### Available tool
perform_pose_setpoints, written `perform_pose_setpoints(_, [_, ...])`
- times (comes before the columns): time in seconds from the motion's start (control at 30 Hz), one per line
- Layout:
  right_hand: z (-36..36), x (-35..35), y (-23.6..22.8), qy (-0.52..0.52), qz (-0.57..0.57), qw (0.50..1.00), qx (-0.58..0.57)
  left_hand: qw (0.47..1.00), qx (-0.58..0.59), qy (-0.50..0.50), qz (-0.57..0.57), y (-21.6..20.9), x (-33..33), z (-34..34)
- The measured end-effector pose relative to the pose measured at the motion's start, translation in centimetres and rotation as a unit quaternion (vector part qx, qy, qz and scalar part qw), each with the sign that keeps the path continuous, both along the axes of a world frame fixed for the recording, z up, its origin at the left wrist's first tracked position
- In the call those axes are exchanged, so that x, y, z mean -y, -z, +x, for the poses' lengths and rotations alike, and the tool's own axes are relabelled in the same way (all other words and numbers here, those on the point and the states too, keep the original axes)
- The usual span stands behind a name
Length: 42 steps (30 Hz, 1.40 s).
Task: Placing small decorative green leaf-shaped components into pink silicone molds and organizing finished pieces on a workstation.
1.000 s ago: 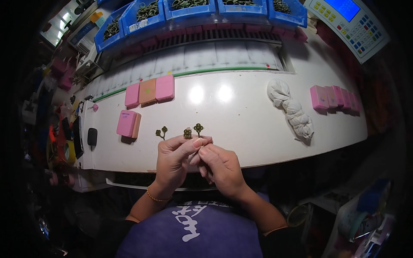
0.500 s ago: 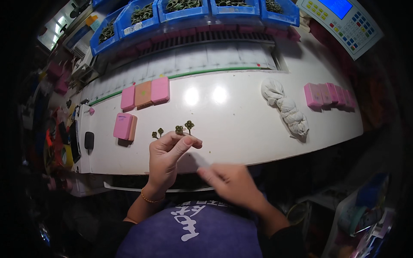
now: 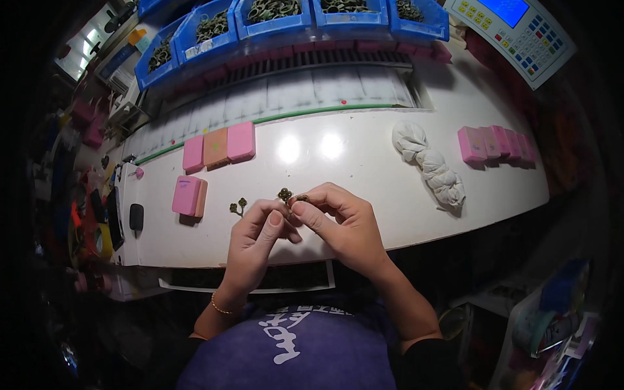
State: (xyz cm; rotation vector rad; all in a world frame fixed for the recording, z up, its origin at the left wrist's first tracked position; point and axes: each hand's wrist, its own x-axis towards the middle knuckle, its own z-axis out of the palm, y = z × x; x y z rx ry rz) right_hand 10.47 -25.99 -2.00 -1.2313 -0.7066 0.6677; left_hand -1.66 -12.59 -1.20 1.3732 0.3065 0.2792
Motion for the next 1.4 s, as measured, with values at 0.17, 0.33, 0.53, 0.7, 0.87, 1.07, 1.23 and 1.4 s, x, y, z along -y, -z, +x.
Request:
perform_pose_setpoints(0.17, [-1.0, -0.2, -1.0, 0.008, -0.039, 0.993, -0.108, 0.996, 0.050, -0.070, -0.016, 0.2, 0.5, 0.7])
perform_pose_setpoints(0.33, [-1.1, 0.3, 0.0, 0.022, -0.027, 0.999, 0.031, 0.991, 0.044, -0.102, -0.080, -0.3, 0.3, 0.8])
perform_pose_setpoints(0.53, [0.6, 0.6, -0.6, 0.066, -0.020, 0.976, 0.205, 0.998, -0.034, 0.009, -0.055, -0.9, -1.2, 0.1])
perform_pose_setpoints(0.7, [0.6, 0.3, -1.0, 0.016, -0.018, 0.974, 0.227, 0.999, -0.004, 0.015, -0.047, -0.4, -1.6, 0.2])
perform_pose_setpoints(0.87, [0.7, 0.3, -0.6, 0.012, 0.005, 0.967, 0.255, 0.999, -0.012, 0.019, -0.041, -0.7, -1.5, 0.2])
perform_pose_setpoints(1.07, [0.6, 0.4, -0.6, 0.013, -0.010, 0.967, 0.255, 0.999, -0.018, 0.011, -0.036, -0.5, -1.5, 0.2])
perform_pose_setpoints(1.23, [0.7, 0.6, -0.4, 0.013, -0.012, 0.966, 0.258, 0.999, -0.020, 0.009, -0.029, -0.4, -1.4, 0.2])
perform_pose_setpoints(1.4, [0.6, 0.6, -0.3, 0.014, -0.012, 0.968, 0.250, 0.999, -0.018, 0.014, -0.039, -0.3, -1.3, 0.1])
